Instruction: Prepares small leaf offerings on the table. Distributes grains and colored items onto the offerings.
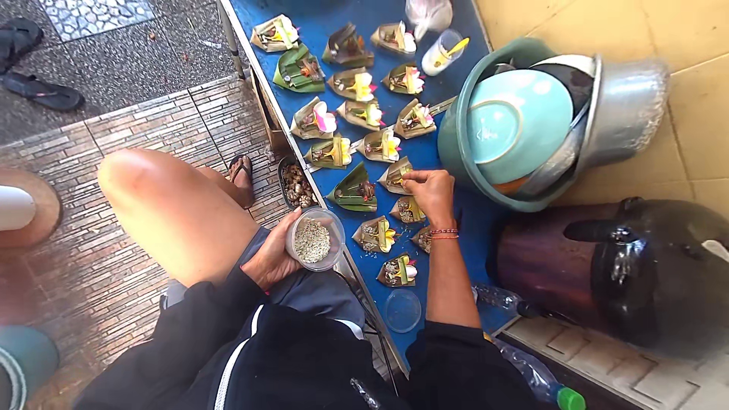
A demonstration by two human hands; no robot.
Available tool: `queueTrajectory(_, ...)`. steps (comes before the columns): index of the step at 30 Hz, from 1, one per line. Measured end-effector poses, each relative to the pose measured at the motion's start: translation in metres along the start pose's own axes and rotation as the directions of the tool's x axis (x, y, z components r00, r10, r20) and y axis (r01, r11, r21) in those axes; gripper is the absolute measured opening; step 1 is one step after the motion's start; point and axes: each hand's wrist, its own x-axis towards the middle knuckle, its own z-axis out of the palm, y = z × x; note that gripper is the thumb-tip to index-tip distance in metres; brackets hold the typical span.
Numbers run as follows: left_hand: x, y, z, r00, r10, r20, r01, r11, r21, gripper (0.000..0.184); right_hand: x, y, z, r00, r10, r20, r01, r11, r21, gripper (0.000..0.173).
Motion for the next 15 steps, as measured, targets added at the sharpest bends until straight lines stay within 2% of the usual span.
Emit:
queueTrajectory(6, 0.0008, -0.0003, -0.0022, 1.000, 0.001, 0.001, -0.001, 1.000, -0.007, 0.063, -0.0018, 0.0004, 0.0020, 0.994, -0.102, 0.040, 0.106, 0.988, -0.112, 0.019)
queueTrajectory(11, 0.0012, 0.0003, -0.0020, 1.000, -0.007, 0.000, 0.007, 1.000, -0.019, 0.061, -0.0037, -0.0033, 0.0014, 0.992, -0.106, 0.072, 0.117, 0.979, -0.167, 0.031)
queueTrajectory(15, 0.0013, -0.0001, -0.0020, 1.000, -0.006, 0.015, 0.006, 1.000, -0.014, 0.062, -0.0018, -0.0022, 0.0046, 0.991, -0.120, 0.052, 0.127, 0.973, -0.195, 0.023)
